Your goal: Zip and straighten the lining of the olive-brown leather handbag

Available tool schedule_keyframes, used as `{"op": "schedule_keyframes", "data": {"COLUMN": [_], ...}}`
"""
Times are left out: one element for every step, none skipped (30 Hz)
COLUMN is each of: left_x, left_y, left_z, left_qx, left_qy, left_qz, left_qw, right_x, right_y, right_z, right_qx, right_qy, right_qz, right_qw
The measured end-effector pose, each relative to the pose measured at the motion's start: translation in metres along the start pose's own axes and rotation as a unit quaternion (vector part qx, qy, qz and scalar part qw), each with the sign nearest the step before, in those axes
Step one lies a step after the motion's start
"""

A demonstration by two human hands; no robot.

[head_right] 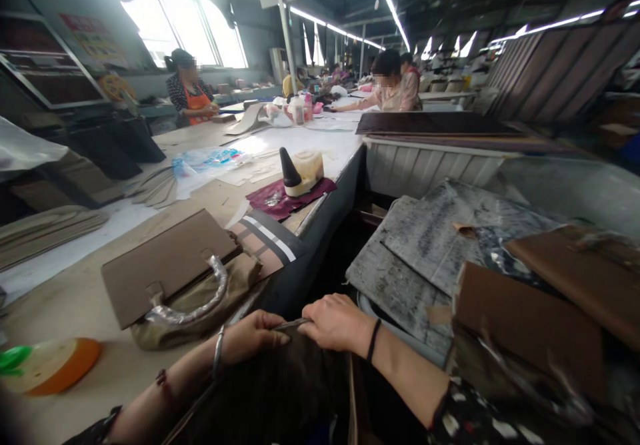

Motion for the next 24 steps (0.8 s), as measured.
{"op": "schedule_keyframes", "data": {"left_x": [0.001,0.002,0.003,0.004,0.006,0.007,0.008,0.008,0.009,0.009,0.01,0.01,0.011,0.011,0.011,0.012,0.012,0.012,0.012,0.013,0.013,0.014,0.014,0.015], "left_y": [0.001,0.001,0.002,0.003,0.003,0.002,0.001,0.0,-0.002,-0.004,-0.005,-0.007,-0.009,-0.01,-0.01,-0.01,-0.01,-0.01,-0.009,-0.008,-0.007,-0.006,-0.005,-0.005], "left_z": [0.0,0.001,0.002,0.003,0.004,0.004,0.005,0.004,0.004,0.003,0.002,0.0,-0.001,-0.003,-0.004,-0.005,-0.006,-0.006,-0.007,-0.007,-0.007,-0.007,-0.007,-0.007], "left_qx": [-0.001,-0.003,-0.005,-0.009,-0.014,-0.021,-0.029,-0.035,-0.041,-0.048,-0.054,-0.058,-0.062,-0.065,-0.066,-0.066,-0.066,-0.066,-0.066,-0.063,-0.059,-0.055,-0.052,-0.052], "left_qy": [-0.006,-0.011,-0.016,-0.021,-0.026,-0.033,-0.04,-0.046,-0.051,-0.058,-0.064,-0.069,-0.074,-0.078,-0.08,-0.079,-0.078,-0.076,-0.073,-0.071,-0.069,-0.069,-0.07,-0.071], "left_qz": [0.003,0.006,0.008,0.01,0.012,0.014,0.015,0.016,0.019,0.023,0.029,0.034,0.039,0.042,0.043,0.043,0.041,0.04,0.039,0.038,0.037,0.035,0.033,0.033], "left_qw": [1.0,1.0,1.0,1.0,0.999,0.999,0.999,0.998,0.998,0.997,0.996,0.995,0.995,0.994,0.994,0.994,0.994,0.994,0.994,0.995,0.995,0.996,0.996,0.996], "right_x": [0.0,-0.001,-0.001,-0.001,-0.001,-0.001,0.0,0.001,0.002,0.003,0.005,0.008,0.01,0.011,0.012,0.012,0.013,0.013,0.012,0.011,0.009,0.008,0.007,0.006], "right_y": [0.0,0.0,0.001,0.001,0.001,0.001,0.0,0.0,0.0,0.001,0.003,0.006,0.008,0.01,0.012,0.014,0.015,0.016,0.017,0.018,0.019,0.019,0.019,0.019], "right_z": [0.0,0.0,0.0,0.0,0.0,-0.001,-0.001,-0.001,-0.001,-0.001,0.0,0.001,0.001,0.001,0.002,0.002,0.003,0.003,0.004,0.005,0.005,0.006,0.007,0.007], "right_qx": [-0.002,-0.002,-0.001,0.001,0.003,0.003,0.003,0.003,0.003,0.005,0.007,0.009,0.008,0.006,0.003,0.001,0.001,0.004,0.011,0.017,0.024,0.028,0.032,0.035], "right_qy": [-0.001,-0.002,-0.005,-0.009,-0.013,-0.017,-0.02,-0.023,-0.026,-0.029,-0.033,-0.036,-0.037,-0.034,-0.031,-0.028,-0.025,-0.021,-0.017,-0.012,-0.007,-0.004,-0.001,0.0], "right_qz": [-0.015,-0.028,-0.037,-0.042,-0.043,-0.041,-0.04,-0.041,-0.044,-0.048,-0.051,-0.052,-0.052,-0.05,-0.049,-0.05,-0.054,-0.06,-0.067,-0.074,-0.079,-0.081,-0.079,-0.076], "right_qw": [1.0,1.0,0.999,0.999,0.999,0.999,0.999,0.999,0.999,0.998,0.998,0.998,0.998,0.998,0.998,0.998,0.998,0.998,0.998,0.997,0.997,0.996,0.996,0.997]}}
Point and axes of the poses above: each hand's wrist, its own z-axis away from the middle knuckle, its own x-axis out of the palm, y = z × x, the point moved 10 cm from there along -z, towards the middle knuckle, and after that the axes turned 15 degrees about y, right-handed, at the moved point
